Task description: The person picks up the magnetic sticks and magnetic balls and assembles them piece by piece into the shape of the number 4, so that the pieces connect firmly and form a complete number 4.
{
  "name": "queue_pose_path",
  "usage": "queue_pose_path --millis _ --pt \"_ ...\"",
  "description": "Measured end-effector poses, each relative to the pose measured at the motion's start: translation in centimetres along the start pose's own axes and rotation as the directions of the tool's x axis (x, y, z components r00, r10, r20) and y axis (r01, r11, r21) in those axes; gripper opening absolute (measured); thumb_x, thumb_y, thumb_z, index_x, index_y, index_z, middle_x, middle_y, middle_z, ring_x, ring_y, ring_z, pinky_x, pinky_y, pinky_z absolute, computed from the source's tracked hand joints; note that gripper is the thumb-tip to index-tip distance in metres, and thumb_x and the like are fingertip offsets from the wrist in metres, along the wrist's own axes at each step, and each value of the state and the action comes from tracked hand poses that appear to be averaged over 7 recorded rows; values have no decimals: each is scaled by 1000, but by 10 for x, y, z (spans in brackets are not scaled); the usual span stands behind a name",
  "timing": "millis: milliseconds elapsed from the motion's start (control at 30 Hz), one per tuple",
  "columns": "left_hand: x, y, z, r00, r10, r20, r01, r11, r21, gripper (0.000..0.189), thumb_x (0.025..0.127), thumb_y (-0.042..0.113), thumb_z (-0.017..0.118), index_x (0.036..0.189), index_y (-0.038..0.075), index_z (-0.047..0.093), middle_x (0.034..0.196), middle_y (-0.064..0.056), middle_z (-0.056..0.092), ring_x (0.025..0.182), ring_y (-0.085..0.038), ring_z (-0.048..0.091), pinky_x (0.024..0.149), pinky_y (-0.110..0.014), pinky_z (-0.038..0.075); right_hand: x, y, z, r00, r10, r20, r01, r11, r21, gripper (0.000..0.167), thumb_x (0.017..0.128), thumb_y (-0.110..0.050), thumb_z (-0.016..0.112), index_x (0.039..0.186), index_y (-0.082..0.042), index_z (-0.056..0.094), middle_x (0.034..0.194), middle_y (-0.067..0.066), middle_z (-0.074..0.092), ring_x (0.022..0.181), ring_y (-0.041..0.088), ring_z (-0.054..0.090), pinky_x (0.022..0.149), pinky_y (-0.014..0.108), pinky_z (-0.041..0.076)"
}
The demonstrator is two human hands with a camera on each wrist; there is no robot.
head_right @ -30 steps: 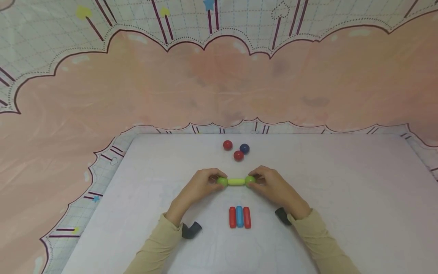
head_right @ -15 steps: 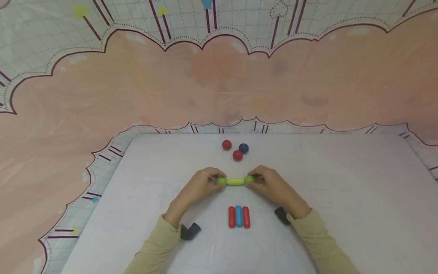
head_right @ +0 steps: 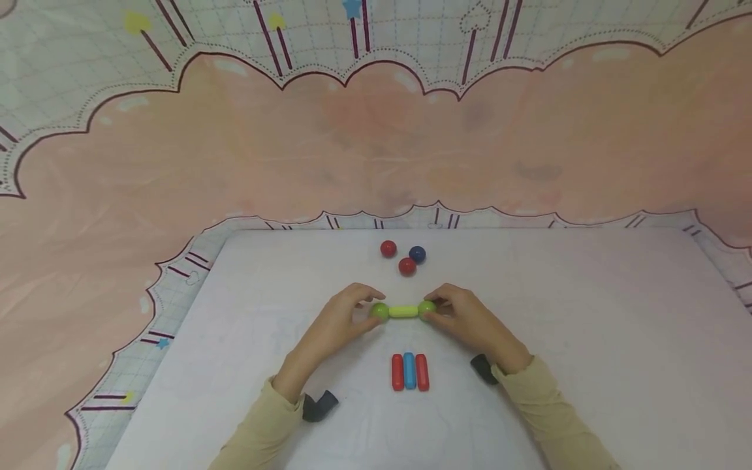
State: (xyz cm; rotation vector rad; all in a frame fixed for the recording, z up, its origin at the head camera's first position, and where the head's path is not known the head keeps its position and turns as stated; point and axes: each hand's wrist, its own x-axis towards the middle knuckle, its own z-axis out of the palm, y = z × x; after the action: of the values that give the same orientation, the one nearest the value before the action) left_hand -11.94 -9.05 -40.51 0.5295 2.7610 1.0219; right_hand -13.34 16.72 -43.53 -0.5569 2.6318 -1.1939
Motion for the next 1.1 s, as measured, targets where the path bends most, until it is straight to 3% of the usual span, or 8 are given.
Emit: queue_pose_path --millis 300,700,933,1100 --pt "-12 5 -1 999 47 -22 -46 998 41 36 87 18 78 121 15 67 124 1 62 121 -16 57 105 -37 47 -1 1 0 1000 -12 6 12 1000 14 27 91 -14 73 116 -4 68 109 5 67 103 23 67 91 40 56" --pt "-27 6 5 999 49 22 -50 998 47 39 87 23 78 123 14 65 124 1 62 121 -16 57 105 -37 47 -2 1 0 1000 -7 -2 7 1000 2 28 91 -15 73 116 -4 68 110 5 67 104 24 67 91 40 56" --pt "-34 7 11 995 48 86 -56 993 101 40 86 28 79 122 16 66 125 0 62 122 -17 57 105 -37 47 -2 1 1 1000 -16 -10 16 1000 0 27 91 -15 73 115 -4 68 110 6 68 103 24 67 91 40 56" --pt "-37 9 14 990 48 134 -65 990 122 45 84 30 81 123 16 66 121 1 63 113 -14 59 100 -35 51 -2 1 2 1000 -17 -14 17 1000 -5 26 90 -15 73 114 -5 68 109 5 68 103 24 67 91 41 56"
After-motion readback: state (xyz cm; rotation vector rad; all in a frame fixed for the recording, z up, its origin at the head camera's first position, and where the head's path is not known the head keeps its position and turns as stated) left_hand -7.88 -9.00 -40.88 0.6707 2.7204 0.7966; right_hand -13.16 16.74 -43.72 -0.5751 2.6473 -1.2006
